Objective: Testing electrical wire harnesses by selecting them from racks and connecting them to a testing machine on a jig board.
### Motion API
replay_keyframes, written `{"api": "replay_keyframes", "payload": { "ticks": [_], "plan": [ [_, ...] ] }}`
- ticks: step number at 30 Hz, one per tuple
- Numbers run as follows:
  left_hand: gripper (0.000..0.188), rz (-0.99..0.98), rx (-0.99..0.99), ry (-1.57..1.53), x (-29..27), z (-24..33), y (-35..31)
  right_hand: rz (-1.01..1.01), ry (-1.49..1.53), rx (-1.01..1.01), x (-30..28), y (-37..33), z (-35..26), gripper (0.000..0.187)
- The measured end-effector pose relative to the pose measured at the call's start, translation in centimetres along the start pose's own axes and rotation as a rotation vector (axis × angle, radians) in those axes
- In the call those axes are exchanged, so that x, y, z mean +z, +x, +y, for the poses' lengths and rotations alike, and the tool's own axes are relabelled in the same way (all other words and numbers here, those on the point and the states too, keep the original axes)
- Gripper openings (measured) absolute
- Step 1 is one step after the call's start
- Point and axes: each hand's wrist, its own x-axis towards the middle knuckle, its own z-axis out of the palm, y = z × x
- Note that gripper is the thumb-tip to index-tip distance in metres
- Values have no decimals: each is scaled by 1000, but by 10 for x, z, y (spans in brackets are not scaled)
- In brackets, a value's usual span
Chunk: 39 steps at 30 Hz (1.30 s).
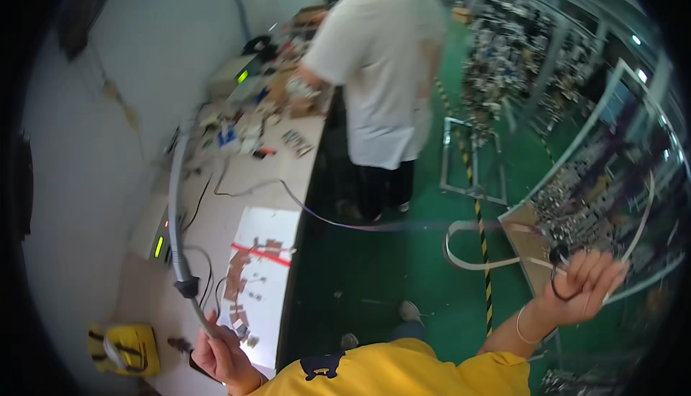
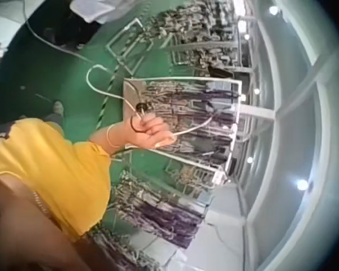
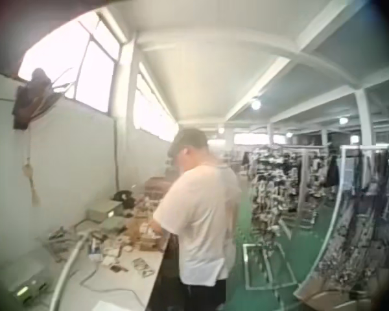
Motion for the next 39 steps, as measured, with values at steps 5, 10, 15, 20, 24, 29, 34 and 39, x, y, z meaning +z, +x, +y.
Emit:
{"api": "replay_keyframes", "payload": {
  "ticks": [5, 10, 15, 20, 24, 29, 34, 39],
  "plan": [
    [28, -742, -79, -347, 136, 88, -23, 281, -542, -255, -67, -2, -107, 65],
    [33, -1295, -423, -639, 303, 141, -97, -496, -691, 163, -184, 57, -122, 44],
    [45, -1149, -449, -1470, 483, 196, -103, -385, -1073, 636, -392, 26, -168, 18],
    [42, -907, -104, -1453, 663, 245, -61, 177, -1425, 730, -585, 48, -247, 20],
    [42, -921, -157, -1657, 852, 268, -137, 288, -1471, 203, -635, 198, -270, 18],
    [35, -937, -324, -1380, 1035, 322, -254, 374, -1701, -75, -679, 404, -282, 31],
    [24, -965, -451, -1222, 1214, 282, -370, 335, -1919, -103, -765, 526, -246, 34],
    [31, -933, -35, -590, 1317, 90, -550, 314, -1963, 279, -857, 549, -186, 28]
  ]
}}
